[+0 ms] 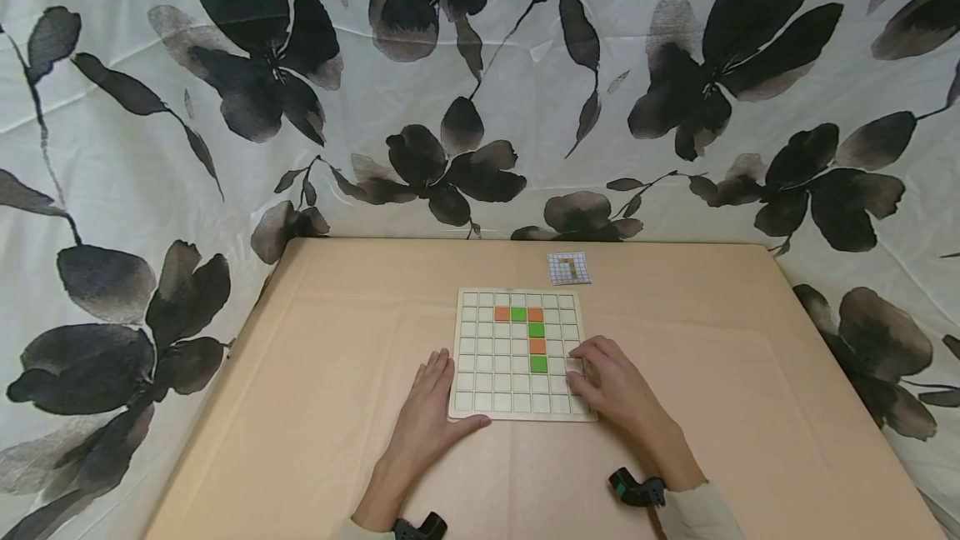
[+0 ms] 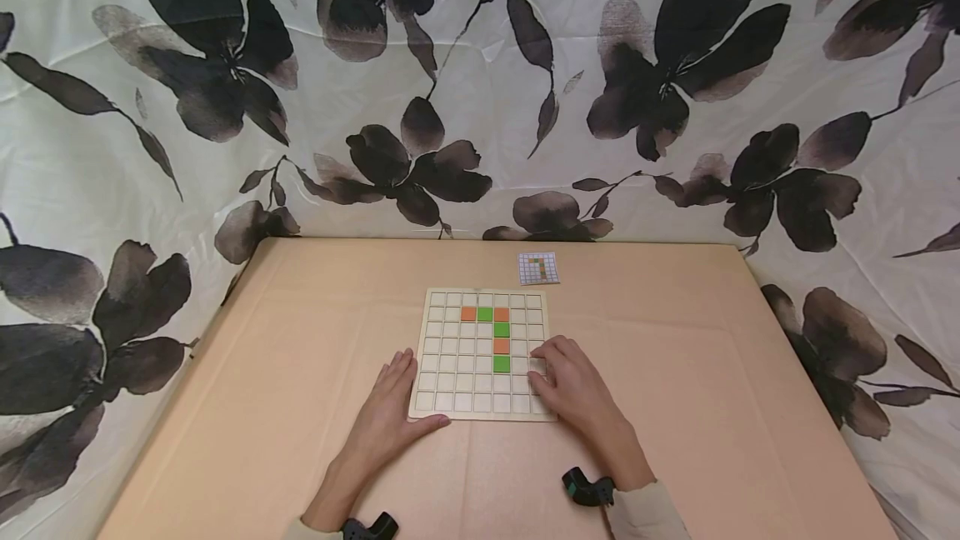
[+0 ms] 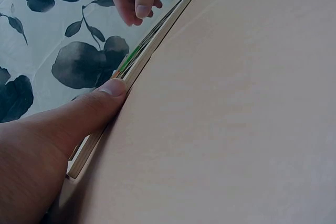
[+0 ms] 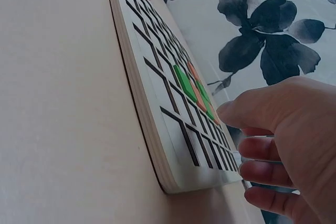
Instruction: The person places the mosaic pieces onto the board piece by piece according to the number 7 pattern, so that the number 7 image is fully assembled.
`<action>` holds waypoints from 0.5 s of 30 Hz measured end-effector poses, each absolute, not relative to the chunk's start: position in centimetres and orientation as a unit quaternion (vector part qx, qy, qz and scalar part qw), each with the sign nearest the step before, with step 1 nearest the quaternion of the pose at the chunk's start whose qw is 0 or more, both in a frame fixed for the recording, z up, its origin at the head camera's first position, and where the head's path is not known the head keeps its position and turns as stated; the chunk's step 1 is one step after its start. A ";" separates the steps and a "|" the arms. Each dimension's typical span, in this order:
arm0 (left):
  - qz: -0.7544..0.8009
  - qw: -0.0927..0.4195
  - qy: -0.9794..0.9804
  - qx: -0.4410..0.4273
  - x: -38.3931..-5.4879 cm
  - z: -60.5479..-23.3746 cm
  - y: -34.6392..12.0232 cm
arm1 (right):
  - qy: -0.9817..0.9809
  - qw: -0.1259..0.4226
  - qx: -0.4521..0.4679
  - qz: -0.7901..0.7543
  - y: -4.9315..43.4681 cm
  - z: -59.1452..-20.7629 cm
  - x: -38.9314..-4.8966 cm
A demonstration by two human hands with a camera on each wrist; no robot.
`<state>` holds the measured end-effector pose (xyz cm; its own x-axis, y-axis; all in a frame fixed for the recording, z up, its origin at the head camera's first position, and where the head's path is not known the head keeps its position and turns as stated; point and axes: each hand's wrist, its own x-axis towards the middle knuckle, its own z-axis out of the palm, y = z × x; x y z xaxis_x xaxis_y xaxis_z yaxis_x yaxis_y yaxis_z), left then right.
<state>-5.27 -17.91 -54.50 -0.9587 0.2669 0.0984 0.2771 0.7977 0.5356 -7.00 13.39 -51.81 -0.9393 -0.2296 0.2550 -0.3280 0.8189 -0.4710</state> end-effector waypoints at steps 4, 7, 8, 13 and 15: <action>-0.281 0.009 -0.949 -0.143 -5.3 -54.5 -17.9 | -0.950 0.092 0.144 0.261 13.7 -51.8 -6.9; -0.281 0.008 -0.949 -0.141 -5.3 -54.4 -17.8 | -0.951 0.091 0.141 0.261 14.0 -51.7 -6.8; -0.282 0.007 -0.949 -0.141 -5.3 -54.4 -17.8 | -0.951 0.089 0.138 0.260 14.0 -51.7 -6.8; -0.284 0.005 -0.949 -0.139 -5.3 -54.2 -17.7 | -0.954 0.090 0.134 0.254 14.4 -51.9 -6.7; -0.283 0.005 -0.949 -0.139 -5.3 -54.2 -17.7 | -0.953 0.092 0.133 0.255 14.6 -51.9 -6.7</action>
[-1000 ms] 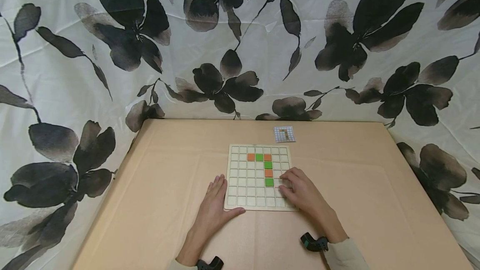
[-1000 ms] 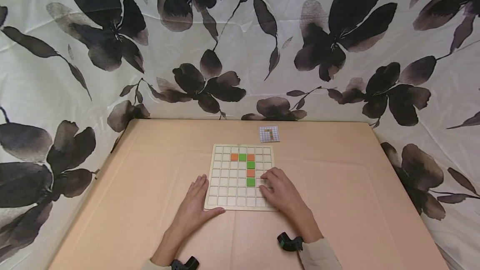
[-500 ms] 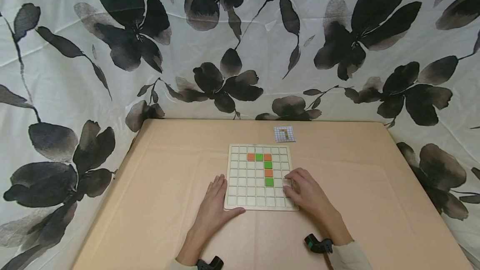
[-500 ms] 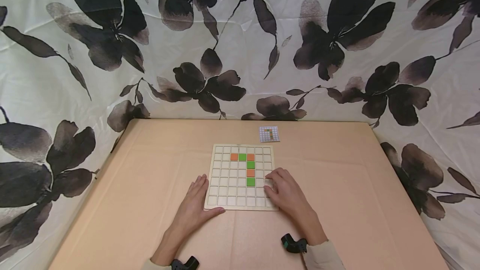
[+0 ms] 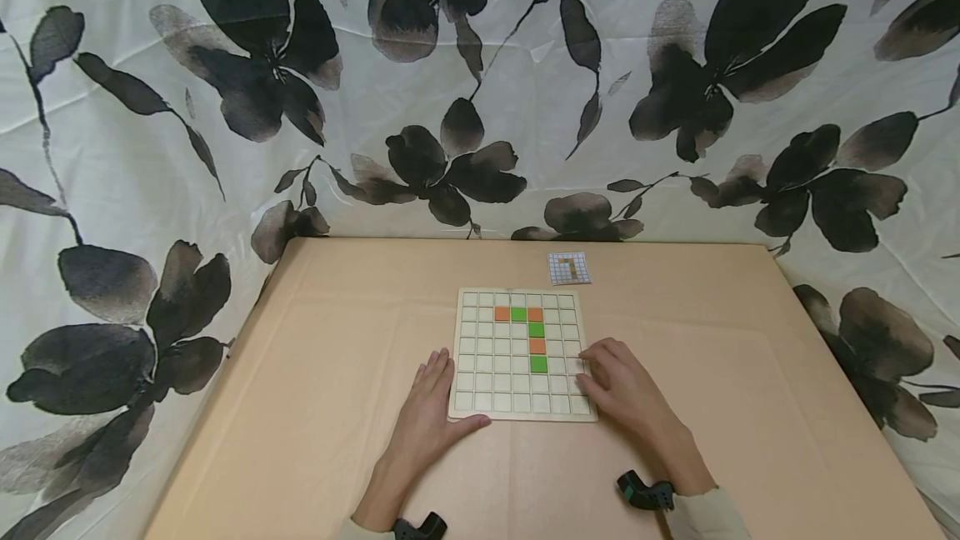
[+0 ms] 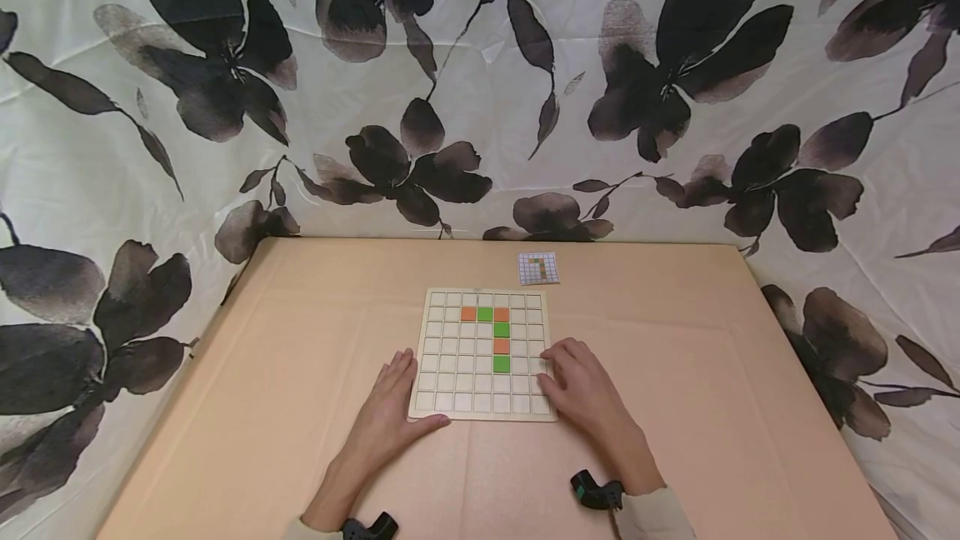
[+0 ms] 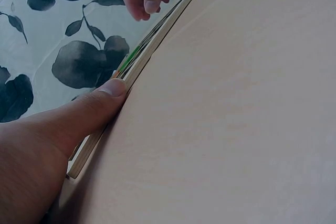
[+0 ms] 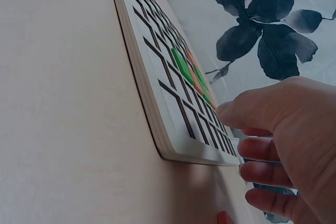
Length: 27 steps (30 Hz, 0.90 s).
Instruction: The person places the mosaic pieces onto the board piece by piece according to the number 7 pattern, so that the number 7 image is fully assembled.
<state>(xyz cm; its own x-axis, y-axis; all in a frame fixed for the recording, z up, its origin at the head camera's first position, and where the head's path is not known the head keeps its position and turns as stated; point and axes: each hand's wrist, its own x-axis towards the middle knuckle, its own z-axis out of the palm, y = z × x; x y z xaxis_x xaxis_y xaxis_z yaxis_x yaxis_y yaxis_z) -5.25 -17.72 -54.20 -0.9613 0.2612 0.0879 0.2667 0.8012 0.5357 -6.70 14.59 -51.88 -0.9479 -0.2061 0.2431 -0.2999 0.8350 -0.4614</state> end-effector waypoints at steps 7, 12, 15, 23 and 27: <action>-0.283 0.008 -0.948 -0.142 -5.3 -54.3 -17.8 | -0.955 0.087 0.126 0.254 15.0 -51.9 -6.7; -0.281 0.009 -0.949 -0.143 -5.4 -54.3 -17.7 | -0.954 0.100 0.134 0.251 15.3 -52.0 -6.6; -0.277 0.009 -0.950 -0.141 -5.4 -54.4 -17.7 | -0.951 0.114 0.142 0.250 15.6 -52.2 -6.6; -0.283 0.004 -0.949 -0.138 -5.4 -54.4 -17.7 | -0.954 0.114 0.139 0.240 16.2 -52.3 -6.4; -0.283 0.003 -0.949 -0.137 -5.4 -54.4 -17.8 | -0.956 0.117 0.137 0.234 16.6 -52.5 -6.1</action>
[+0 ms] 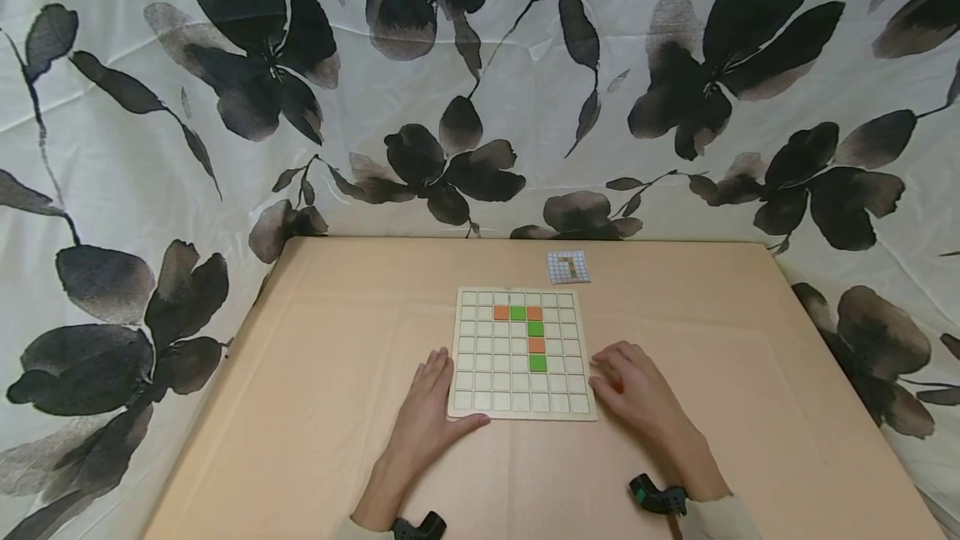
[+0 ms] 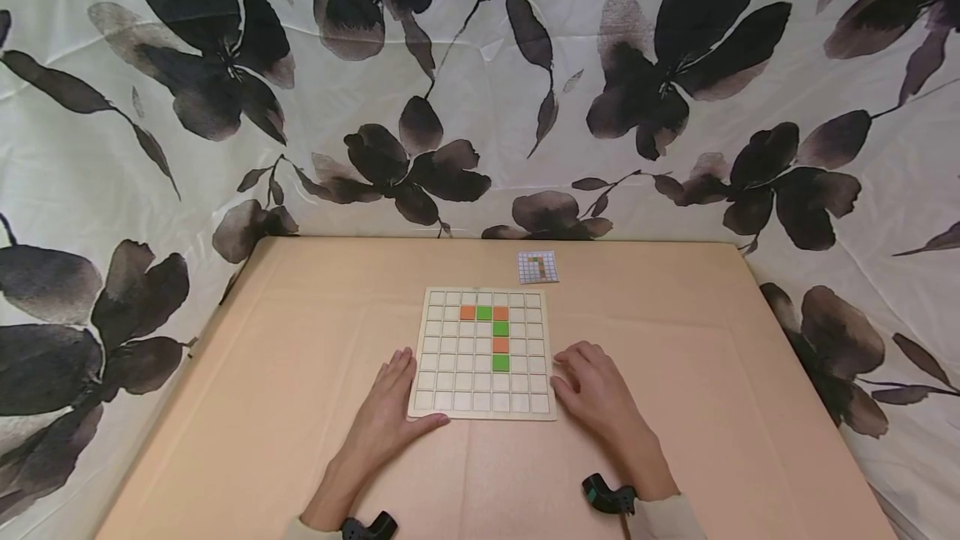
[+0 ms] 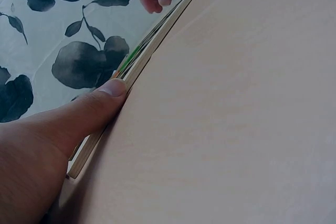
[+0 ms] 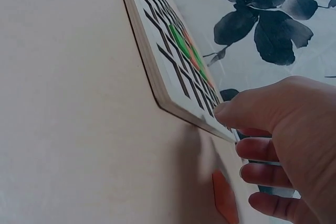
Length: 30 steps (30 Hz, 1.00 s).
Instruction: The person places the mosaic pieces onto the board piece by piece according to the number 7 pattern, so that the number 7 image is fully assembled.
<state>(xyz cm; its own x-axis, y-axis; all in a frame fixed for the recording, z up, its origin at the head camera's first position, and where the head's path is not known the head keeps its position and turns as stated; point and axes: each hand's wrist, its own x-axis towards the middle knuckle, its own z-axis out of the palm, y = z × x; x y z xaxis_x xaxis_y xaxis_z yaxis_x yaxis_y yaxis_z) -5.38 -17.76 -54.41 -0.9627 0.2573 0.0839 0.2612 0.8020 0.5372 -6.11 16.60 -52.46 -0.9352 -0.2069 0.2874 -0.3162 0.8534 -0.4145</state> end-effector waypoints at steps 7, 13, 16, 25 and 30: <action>-0.284 0.003 -0.949 -0.137 -5.4 -54.4 -17.8 | -0.958 0.119 0.130 0.225 17.0 -52.8 -5.9; -0.281 0.006 -0.950 -0.139 -5.4 -54.5 -17.8 | -0.960 0.121 0.122 0.223 17.4 -53.2 -5.6; -0.280 0.006 -0.950 -0.139 -5.4 -54.5 -17.8 | -0.961 0.118 0.118 0.222 17.6 -53.3 -5.4; -0.283 0.000 -0.950 -0.134 -5.4 -54.3 -17.8 | -0.957 0.142 0.130 0.217 18.2 -53.7 -5.1; -0.283 -0.001 -0.950 -0.133 -5.4 -54.1 -17.7 | -0.954 0.153 0.135 0.219 18.5 -53.7 -5.0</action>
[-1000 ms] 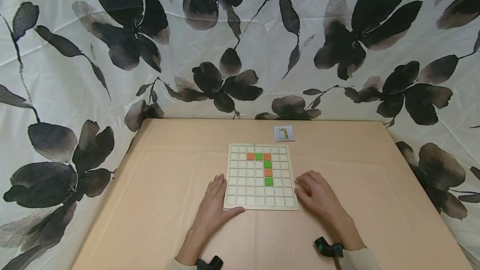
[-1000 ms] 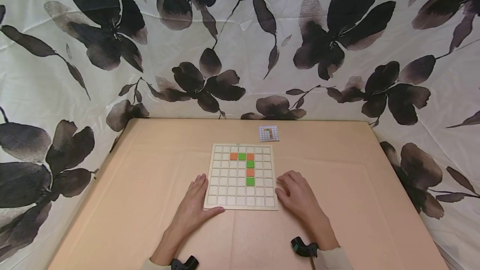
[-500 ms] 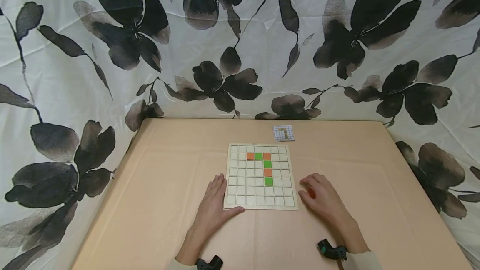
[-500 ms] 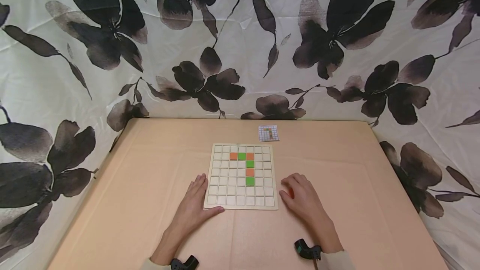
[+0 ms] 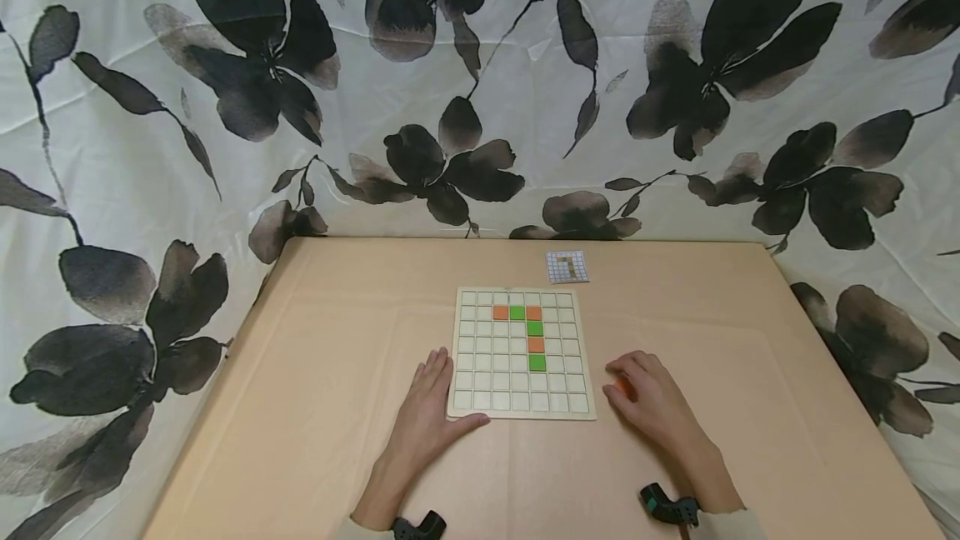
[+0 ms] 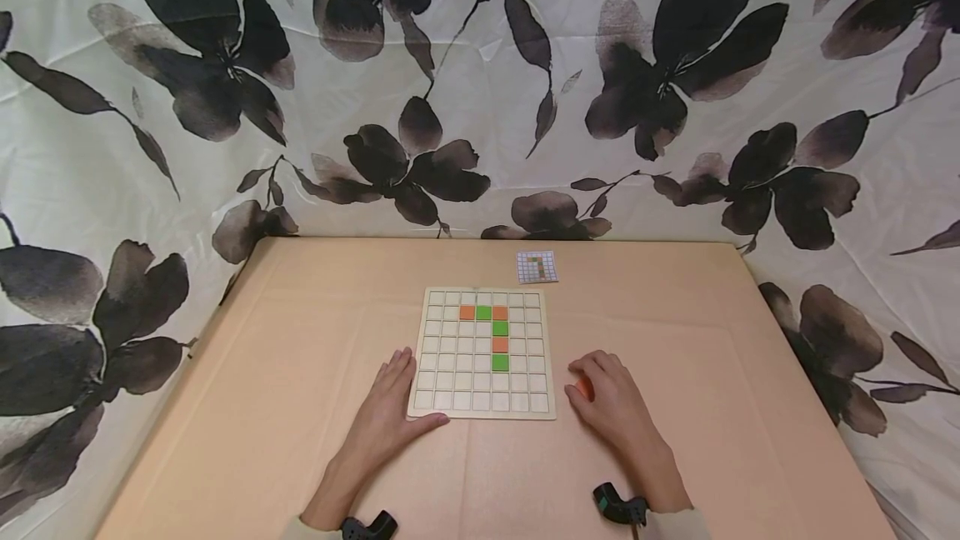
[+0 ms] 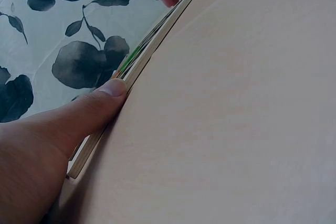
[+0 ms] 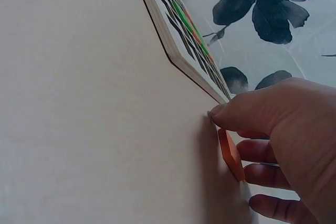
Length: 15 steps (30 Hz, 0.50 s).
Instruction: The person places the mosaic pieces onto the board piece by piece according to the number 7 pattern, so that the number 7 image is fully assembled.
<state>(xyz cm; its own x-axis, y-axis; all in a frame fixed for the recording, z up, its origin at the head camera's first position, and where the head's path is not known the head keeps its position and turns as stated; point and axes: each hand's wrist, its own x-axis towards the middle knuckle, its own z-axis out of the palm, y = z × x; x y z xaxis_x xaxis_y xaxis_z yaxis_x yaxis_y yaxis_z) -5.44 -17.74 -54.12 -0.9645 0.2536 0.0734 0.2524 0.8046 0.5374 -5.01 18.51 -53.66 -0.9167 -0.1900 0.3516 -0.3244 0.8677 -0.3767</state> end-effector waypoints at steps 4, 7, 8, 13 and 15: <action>0.284 0.002 0.950 0.132 -5.4 -54.0 -17.7 | -0.955 0.153 0.131 0.219 18.7 -53.5 -4.8; 0.284 0.002 0.950 0.133 -5.4 -53.9 -17.7 | -0.956 0.150 0.128 0.219 18.8 -53.4 -4.6; 0.283 0.002 0.950 0.133 -5.4 -53.9 -17.7 | -0.956 0.150 0.127 0.218 18.8 -53.4 -4.6; 0.282 0.000 0.950 0.135 -5.3 -54.0 -17.7 | -0.955 0.156 0.129 0.215 19.1 -53.4 -4.4; 0.281 -0.001 0.950 0.136 -5.3 -54.0 -17.7 | -0.955 0.161 0.131 0.213 19.2 -53.4 -4.3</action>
<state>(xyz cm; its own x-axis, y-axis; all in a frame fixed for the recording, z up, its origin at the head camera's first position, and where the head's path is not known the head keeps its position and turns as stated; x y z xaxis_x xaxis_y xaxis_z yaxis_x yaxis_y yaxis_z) -5.34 -17.72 -53.99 -0.9632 0.2572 0.0776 0.2581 0.8056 0.5333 -4.34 19.18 -53.43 -0.9135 -0.1821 0.3637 -0.3194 0.8749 -0.3642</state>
